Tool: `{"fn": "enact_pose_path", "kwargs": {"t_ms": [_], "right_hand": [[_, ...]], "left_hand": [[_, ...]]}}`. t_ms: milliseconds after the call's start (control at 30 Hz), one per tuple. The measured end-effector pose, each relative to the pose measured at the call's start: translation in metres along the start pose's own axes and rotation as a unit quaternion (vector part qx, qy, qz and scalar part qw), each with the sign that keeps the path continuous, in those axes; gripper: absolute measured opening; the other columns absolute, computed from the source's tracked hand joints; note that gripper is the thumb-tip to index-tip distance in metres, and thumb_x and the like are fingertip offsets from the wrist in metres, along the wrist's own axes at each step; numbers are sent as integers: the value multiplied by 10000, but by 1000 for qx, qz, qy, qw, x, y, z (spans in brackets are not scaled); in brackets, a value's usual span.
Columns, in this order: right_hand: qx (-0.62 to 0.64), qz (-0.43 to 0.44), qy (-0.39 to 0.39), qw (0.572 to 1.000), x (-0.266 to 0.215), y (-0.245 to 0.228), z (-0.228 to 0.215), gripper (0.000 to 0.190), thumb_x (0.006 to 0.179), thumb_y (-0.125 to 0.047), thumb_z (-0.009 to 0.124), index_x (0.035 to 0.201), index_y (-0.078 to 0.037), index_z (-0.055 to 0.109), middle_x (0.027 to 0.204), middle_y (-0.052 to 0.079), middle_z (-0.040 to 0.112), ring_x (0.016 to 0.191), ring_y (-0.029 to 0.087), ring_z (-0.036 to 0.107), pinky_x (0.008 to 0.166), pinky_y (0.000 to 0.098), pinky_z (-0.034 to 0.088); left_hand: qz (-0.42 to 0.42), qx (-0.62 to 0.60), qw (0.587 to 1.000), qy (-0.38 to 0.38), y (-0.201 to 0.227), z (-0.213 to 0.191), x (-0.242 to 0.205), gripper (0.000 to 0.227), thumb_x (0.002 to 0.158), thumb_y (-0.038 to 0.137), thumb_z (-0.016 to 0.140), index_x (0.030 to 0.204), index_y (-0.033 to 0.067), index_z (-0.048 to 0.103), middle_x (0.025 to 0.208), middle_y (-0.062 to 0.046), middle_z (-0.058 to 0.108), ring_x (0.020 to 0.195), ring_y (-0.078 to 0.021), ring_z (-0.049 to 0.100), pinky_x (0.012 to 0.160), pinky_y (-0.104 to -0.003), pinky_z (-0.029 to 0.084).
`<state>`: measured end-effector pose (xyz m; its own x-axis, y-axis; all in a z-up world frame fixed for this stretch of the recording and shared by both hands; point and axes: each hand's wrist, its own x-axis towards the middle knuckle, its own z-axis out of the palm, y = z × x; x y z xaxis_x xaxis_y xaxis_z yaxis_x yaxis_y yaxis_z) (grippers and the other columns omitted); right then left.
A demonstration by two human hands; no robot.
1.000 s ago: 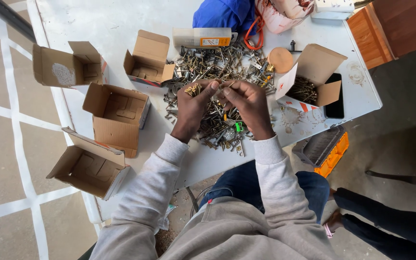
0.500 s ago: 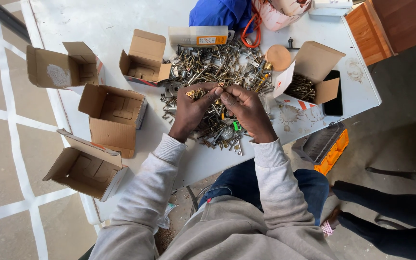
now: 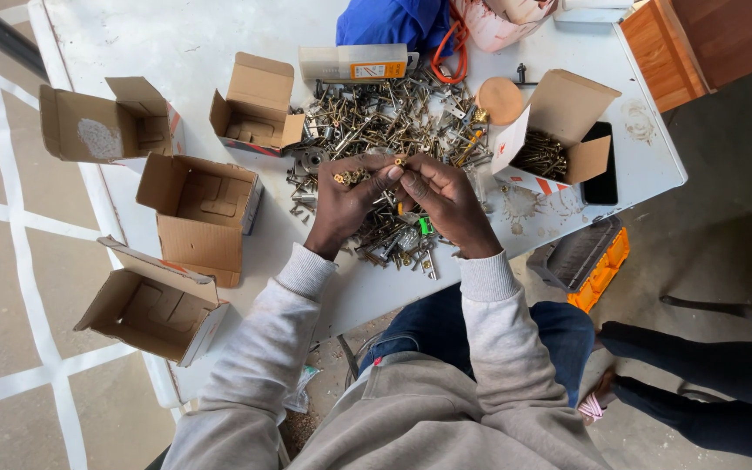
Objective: Sorting mixed screws, nails, and other small hardware into separate boxes
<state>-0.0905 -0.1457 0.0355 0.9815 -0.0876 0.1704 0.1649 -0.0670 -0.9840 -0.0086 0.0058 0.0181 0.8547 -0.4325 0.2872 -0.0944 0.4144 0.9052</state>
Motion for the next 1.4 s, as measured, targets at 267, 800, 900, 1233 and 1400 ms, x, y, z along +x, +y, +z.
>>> {"fn": "enact_pose_path", "kwargs": {"t_ms": [267,800,900,1233,1400], "right_hand": [[-9,-13,159,987,-1,27,27,275,1079,-248,584,1089,15,660,775,120,666,700,143,658,590,255,569],[-287,-181,212,917,9,13,61,142,1034,-122,594,1004,-56,717,761,137,647,737,363,702,634,387,570],[-331,-170,181,910,7,9,58,140,1014,-94,577,934,-57,686,703,158,619,671,388,676,578,413,546],[-397,-14,184,899,-1,26,-52,75,979,-222,726,993,-163,771,828,80,730,800,301,736,753,410,567],[-440,64,153,882,-12,50,-72,103,876,-218,791,940,-152,744,819,58,709,825,301,722,784,459,554]], "left_hand": [[-72,-96,989,89,-42,-2,-1,214,923,194,763,998,-5,783,876,-106,744,841,-127,611,834,-282,506],[-43,-100,994,7,-25,10,-6,658,1072,551,412,1218,-25,694,1159,-255,725,1124,-294,709,1041,-451,569],[-46,-122,991,-4,-42,7,-5,575,1063,491,503,1138,-40,711,1111,-291,717,1071,-335,713,1002,-498,579],[-134,-206,963,112,-24,2,3,499,1010,534,523,739,129,629,625,-35,624,511,-105,563,598,-256,560],[-137,-146,970,137,-15,9,2,536,998,590,515,699,150,585,519,29,440,416,-85,358,495,-248,424]]}}
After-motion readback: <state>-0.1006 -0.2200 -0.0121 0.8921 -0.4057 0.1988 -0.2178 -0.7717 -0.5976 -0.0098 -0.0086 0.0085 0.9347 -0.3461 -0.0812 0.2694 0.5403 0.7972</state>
